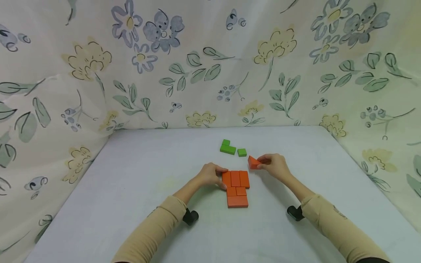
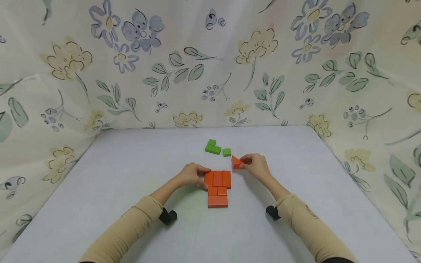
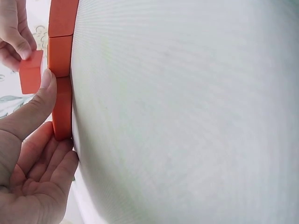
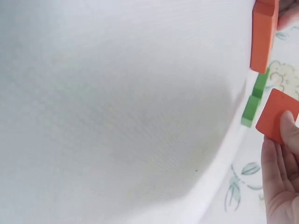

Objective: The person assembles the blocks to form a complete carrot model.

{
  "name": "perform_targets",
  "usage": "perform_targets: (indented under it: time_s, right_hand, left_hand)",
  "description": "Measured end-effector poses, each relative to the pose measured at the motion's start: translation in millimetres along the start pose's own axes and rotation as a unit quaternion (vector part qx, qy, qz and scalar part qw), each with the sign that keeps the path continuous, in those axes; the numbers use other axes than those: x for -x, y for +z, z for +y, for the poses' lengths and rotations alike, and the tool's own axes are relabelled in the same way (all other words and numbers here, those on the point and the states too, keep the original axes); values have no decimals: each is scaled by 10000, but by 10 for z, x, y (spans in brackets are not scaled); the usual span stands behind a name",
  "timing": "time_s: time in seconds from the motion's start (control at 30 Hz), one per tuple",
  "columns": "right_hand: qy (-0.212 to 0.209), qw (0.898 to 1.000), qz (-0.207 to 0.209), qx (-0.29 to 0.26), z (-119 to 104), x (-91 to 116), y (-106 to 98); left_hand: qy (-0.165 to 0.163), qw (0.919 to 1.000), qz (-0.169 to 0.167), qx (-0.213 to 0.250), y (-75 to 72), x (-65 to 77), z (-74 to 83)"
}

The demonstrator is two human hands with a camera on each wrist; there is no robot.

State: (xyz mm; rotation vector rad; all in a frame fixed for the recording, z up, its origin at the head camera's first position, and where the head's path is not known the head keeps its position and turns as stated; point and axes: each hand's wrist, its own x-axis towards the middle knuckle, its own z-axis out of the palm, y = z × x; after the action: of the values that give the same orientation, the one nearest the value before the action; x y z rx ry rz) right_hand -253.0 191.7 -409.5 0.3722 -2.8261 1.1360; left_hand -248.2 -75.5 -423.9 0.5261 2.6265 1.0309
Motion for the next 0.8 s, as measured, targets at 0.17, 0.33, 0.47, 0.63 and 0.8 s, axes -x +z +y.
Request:
perform_targets:
  time_s: [0.17, 0.33, 0.47, 0.63, 0.8]
  right_hand:
    - [-62, 9998, -156, -64, -82, 94, -31]
    - [-183, 9988, -432, -128, -156, 189, -26]
    - [-314, 9971, -645, -257, -218, 267, -16]
    - [-535, 9941, -869, -362, -315, 358, -3]
    - [-803, 9907, -1019, -418, -384, 425, 18]
  left_hand:
    - [-37, 9999, -23, 104, -8, 11, 15]
    - [-104, 9999, -34, 77, -6, 11, 23]
    - [-95, 9999, -44, 26, -3, 8, 23]
    - [-80, 9999, -50, 36, -3, 8, 20]
    - [-70, 10000, -62, 30, -9, 16, 27]
